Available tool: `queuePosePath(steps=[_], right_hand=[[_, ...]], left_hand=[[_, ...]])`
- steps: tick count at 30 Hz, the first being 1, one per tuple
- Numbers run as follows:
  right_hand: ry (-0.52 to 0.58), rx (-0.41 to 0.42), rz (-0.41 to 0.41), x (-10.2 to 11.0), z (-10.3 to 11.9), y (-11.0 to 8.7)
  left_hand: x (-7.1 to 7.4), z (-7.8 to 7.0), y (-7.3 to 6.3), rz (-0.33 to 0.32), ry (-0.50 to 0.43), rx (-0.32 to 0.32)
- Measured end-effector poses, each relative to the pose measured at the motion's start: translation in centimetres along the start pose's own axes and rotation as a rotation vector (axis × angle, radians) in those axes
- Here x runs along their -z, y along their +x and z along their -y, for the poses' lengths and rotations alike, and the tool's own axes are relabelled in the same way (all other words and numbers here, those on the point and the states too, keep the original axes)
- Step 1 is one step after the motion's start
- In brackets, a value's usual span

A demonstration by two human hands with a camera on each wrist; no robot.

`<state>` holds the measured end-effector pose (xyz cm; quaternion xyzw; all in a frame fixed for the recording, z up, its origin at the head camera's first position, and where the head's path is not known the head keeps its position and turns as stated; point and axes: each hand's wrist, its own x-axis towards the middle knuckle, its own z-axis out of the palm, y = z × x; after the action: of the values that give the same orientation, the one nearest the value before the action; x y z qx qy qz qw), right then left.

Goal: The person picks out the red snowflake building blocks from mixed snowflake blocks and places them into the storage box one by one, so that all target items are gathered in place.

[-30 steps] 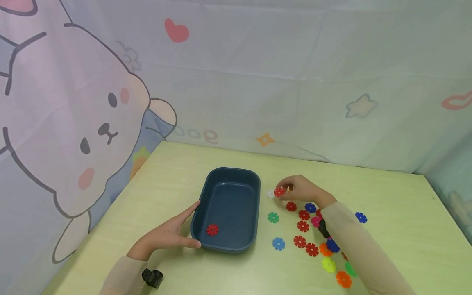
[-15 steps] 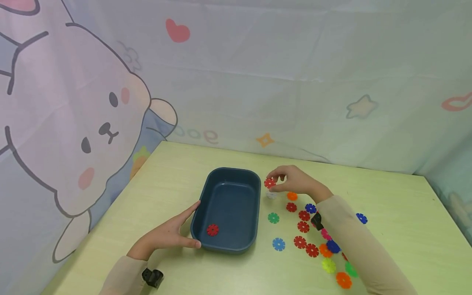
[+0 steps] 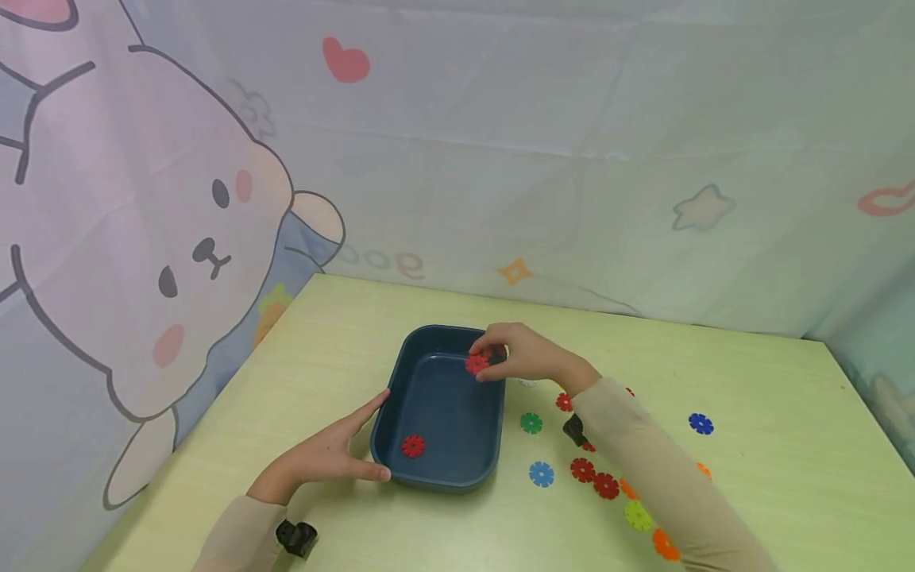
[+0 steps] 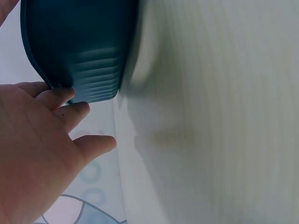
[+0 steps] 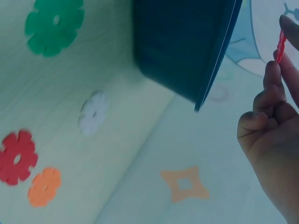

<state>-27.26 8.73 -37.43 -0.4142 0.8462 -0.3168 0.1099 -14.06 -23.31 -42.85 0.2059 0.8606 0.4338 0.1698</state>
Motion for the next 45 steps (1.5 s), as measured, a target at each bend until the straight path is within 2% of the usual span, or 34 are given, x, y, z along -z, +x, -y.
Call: queuePosePath(steps=[13, 28, 34, 45], right_hand=[[-0.019, 0.063, 0.046, -2.9, 1.5, 2.5], [-0.056, 0.067, 0.062, -6.7, 1.2, 4.2], [-0.088, 0.078, 0.076, -7.6, 1.0, 4.6], [-0.107, 0.008, 0.128, -8.7, 0.5, 5.5]], left_hand=[[0.0, 0.2, 0.4, -0.005, -0.021, 0.009], [-0.1, 0.4, 0.4, -0.015, -0.016, -0.013], [-0.1, 0.4, 0.4, -0.018, -0.012, -0.014], [-0.3, 0.5, 0.5, -0.017, -0.012, -0.026]])
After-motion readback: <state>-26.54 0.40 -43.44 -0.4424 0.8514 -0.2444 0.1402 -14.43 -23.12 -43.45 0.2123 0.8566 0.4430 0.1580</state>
